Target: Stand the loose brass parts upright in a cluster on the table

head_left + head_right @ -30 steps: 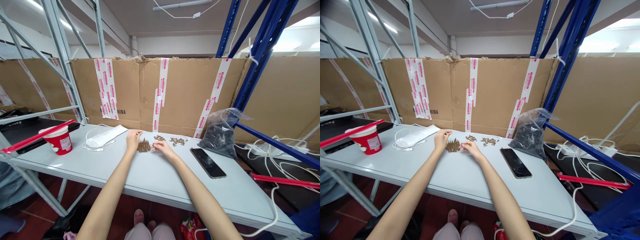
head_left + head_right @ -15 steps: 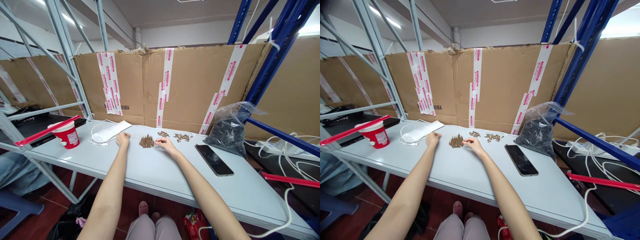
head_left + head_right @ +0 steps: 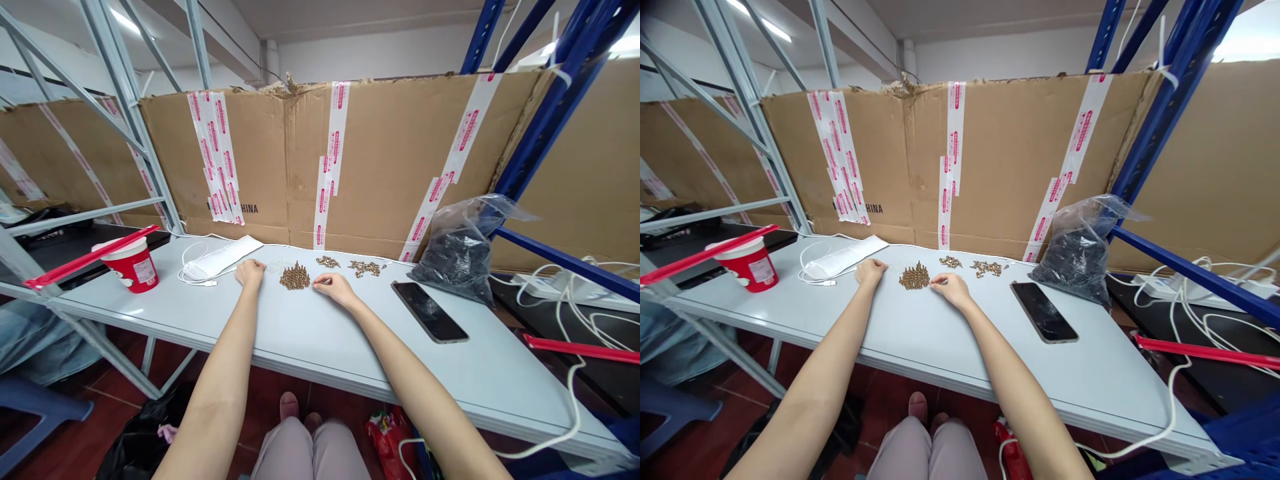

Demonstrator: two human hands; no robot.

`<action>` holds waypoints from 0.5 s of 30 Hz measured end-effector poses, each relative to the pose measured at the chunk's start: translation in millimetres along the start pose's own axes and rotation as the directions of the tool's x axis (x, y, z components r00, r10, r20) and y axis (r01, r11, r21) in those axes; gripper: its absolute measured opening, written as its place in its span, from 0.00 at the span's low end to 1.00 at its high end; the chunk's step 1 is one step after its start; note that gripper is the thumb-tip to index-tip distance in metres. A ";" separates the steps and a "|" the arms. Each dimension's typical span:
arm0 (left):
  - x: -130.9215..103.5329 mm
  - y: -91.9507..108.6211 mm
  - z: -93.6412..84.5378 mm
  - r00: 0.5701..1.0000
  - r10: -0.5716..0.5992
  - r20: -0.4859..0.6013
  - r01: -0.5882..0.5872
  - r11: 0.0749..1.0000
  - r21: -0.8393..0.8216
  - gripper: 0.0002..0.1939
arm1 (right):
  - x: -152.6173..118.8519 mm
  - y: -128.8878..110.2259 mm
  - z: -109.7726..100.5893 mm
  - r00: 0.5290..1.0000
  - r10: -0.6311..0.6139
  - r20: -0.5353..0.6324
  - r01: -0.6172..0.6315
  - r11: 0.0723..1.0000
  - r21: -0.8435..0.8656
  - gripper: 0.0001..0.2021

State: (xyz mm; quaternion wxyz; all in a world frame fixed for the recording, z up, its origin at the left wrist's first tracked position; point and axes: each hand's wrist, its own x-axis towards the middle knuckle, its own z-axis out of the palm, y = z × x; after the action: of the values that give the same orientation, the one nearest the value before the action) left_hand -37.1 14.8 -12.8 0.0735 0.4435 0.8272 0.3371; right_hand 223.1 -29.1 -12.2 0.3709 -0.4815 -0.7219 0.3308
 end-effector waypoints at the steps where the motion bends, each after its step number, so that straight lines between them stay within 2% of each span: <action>1: -0.7 1.2 -1.0 1.000 -0.004 -0.008 0.004 1.000 -0.018 0.07 | -1.9 -3.3 0.7 1.000 -0.003 -0.004 0.003 0.998 -0.067 0.06; 6: -0.6 11.8 -17.5 0.995 -0.025 -0.101 0.010 0.990 -0.138 0.11 | -9.3 -14.9 7.0 0.999 -0.040 0.003 0.039 0.961 -0.273 0.05; 8: -3.8 18.8 -26.7 0.988 0.017 -0.153 -0.054 0.969 -0.243 0.11 | -9.6 -15.5 9.6 0.998 -0.066 0.002 0.064 0.949 -0.309 0.05; 9: -8.5 22.8 -31.4 0.982 0.053 -0.183 -0.114 0.931 -0.346 0.11 | -9.3 -15.2 10.6 0.997 -0.079 0.003 0.076 0.945 -0.317 0.05; 10: -16.1 27.2 -36.1 0.976 0.087 -0.200 -0.173 0.866 -0.470 0.10 | -8.9 -14.7 11.3 0.996 -0.089 0.003 0.085 0.943 -0.321 0.05; 12: -42.5 36.4 -47.5 0.965 0.195 -0.177 -0.263 0.673 -0.691 0.09 | -8.1 -13.9 12.0 0.996 -0.092 -0.001 0.086 0.941 -0.327 0.06; 14: -84.0 44.5 -64.8 0.928 0.346 -0.134 -0.290 0.449 -0.845 0.10 | -7.8 -13.6 11.9 0.997 -0.076 -0.010 0.068 0.939 -0.337 0.08; 15: -108.9 47.6 -76.9 0.904 0.415 -0.101 -0.259 0.344 -0.902 0.12 | -7.9 -13.8 11.7 0.998 -0.068 -0.015 0.058 0.936 -0.346 0.08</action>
State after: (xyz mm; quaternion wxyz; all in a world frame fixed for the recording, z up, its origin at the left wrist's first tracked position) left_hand 28.1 -90.3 56.1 0.2880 0.5184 0.3985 0.6997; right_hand 209.0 -42.3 -8.3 0.3007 -0.5202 -0.7787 0.1805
